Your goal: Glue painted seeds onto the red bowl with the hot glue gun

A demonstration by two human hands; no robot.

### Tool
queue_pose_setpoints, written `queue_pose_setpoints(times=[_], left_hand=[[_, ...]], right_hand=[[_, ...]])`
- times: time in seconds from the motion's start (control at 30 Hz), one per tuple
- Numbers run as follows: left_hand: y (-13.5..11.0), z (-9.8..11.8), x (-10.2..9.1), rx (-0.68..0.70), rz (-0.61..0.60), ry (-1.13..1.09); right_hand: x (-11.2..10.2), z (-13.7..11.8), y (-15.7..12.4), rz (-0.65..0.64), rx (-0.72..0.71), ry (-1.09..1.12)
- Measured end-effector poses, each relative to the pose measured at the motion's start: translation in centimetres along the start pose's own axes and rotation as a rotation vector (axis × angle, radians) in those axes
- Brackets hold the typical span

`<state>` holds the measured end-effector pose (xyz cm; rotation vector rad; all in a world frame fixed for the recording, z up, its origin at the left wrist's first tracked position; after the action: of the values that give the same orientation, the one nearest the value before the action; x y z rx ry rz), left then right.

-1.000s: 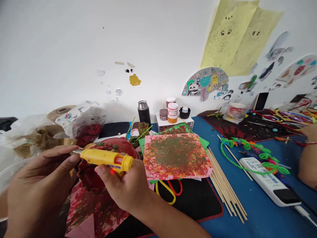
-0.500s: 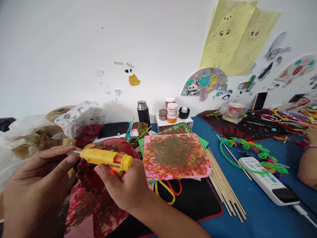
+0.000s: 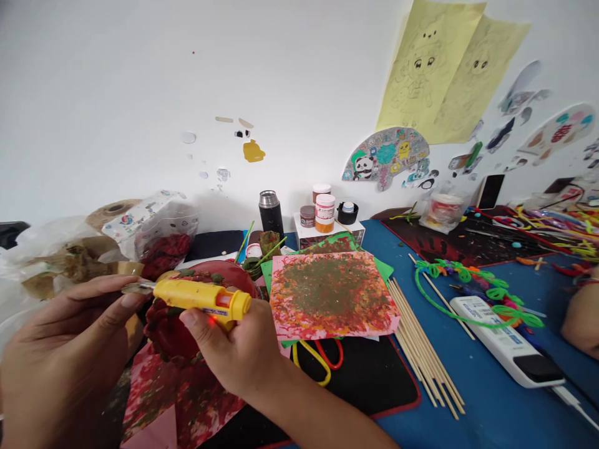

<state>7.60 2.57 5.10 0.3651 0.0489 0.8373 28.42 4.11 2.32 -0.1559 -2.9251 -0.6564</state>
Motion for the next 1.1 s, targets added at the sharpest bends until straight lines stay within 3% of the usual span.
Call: queue_pose_setpoints(times=[1.1], left_hand=[[0.10,0.60,-0.03,-0.061,0.047,-0.056]], right_hand=[[0.10,0.09,0.03,-0.019,0.026,0.040]])
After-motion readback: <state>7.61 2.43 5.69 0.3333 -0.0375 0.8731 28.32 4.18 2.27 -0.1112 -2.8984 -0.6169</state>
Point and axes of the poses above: each hand's wrist, its own y-axis towards the middle knuckle, its own x-axis out of the palm, z = x × y, the point moved 6 cm from there along y, towards the middle knuckle, and after that the axes turned 14 degrees about z, right-handed, at the moved point
